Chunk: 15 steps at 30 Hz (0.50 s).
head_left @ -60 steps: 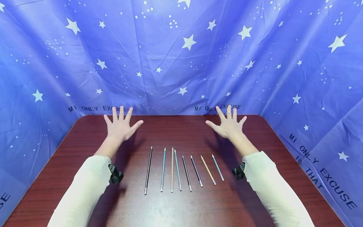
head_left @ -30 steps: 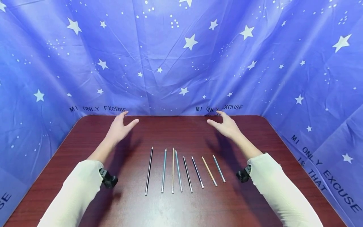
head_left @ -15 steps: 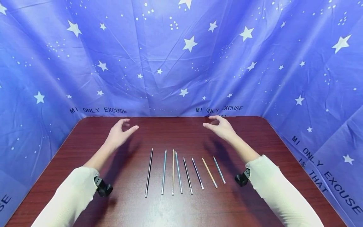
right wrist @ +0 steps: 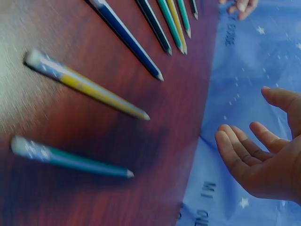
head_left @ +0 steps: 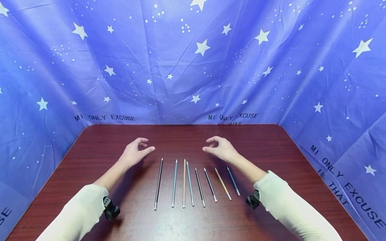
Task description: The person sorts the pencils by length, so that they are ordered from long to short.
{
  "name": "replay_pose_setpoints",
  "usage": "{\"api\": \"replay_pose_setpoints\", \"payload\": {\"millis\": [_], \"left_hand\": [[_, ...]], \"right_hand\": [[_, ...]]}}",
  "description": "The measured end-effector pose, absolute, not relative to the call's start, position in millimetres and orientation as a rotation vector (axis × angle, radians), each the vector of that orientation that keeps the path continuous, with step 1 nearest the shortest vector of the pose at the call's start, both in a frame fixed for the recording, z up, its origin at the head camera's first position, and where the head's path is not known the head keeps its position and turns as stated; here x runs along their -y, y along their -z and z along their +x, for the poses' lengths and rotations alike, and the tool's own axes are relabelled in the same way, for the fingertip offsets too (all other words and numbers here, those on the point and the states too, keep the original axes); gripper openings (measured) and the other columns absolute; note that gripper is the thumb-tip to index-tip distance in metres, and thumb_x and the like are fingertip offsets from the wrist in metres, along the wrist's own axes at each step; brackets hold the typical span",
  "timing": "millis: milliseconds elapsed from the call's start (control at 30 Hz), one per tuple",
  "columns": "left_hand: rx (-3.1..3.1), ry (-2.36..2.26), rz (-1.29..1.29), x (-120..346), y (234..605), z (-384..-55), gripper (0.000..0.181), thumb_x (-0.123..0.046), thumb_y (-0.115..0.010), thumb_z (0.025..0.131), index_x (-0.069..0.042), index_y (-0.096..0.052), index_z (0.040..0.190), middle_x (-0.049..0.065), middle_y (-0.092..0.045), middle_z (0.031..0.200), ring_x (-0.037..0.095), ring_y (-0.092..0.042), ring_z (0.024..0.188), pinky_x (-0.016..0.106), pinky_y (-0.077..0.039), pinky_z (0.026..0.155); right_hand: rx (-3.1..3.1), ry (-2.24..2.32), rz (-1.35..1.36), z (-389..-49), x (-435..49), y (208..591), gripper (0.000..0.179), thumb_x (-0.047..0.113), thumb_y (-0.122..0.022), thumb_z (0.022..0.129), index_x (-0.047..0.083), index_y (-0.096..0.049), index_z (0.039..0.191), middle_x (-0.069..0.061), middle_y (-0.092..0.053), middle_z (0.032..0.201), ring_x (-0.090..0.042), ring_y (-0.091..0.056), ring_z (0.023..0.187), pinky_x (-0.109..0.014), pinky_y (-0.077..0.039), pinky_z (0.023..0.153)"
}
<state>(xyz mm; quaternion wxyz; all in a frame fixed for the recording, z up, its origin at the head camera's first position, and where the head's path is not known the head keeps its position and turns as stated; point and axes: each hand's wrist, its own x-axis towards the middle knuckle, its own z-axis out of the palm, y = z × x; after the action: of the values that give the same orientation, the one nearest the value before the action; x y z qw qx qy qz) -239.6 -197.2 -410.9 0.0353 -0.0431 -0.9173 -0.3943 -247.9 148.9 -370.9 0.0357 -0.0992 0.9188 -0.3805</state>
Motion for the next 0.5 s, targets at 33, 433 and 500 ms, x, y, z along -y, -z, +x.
{"api": "replay_pose_setpoints", "payload": {"millis": [33,433,500], "left_hand": [[2.826,1.210,-0.138,195.0,412.0,-238.8,0.058,-0.038,-0.066,0.086,0.000,-0.050,0.126,0.022,-0.063,0.115,0.034,-0.059,0.109,0.046,-0.047,0.093],[2.870,1.295,-0.140,173.1,423.7,-228.3,0.046,-0.032,-0.070,0.083,-0.001,-0.058,0.115,0.016,-0.065,0.103,0.019,-0.065,0.080,0.024,-0.053,0.061],[2.879,1.266,-0.147,170.7,425.5,-226.8,0.044,-0.032,-0.070,0.082,-0.001,-0.059,0.113,0.014,-0.066,0.099,0.020,-0.064,0.082,0.026,-0.053,0.065]], "right_hand": [[-2.814,1.165,-0.313,-246.2,-145.9,373.0,0.042,0.032,-0.072,0.079,0.010,-0.063,0.113,-0.006,-0.069,0.090,-0.017,-0.062,0.082,-0.030,-0.049,0.075],[-2.669,1.178,-0.402,-231.8,-115.2,394.5,0.042,0.024,-0.073,0.079,0.004,-0.061,0.114,-0.002,-0.067,0.080,-0.017,-0.063,0.063,-0.022,-0.048,0.058],[-2.644,1.196,-0.427,-229.5,-110.3,398.6,0.041,0.022,-0.073,0.080,0.003,-0.061,0.114,-0.003,-0.066,0.080,-0.022,-0.065,0.064,-0.022,-0.048,0.057]]}}
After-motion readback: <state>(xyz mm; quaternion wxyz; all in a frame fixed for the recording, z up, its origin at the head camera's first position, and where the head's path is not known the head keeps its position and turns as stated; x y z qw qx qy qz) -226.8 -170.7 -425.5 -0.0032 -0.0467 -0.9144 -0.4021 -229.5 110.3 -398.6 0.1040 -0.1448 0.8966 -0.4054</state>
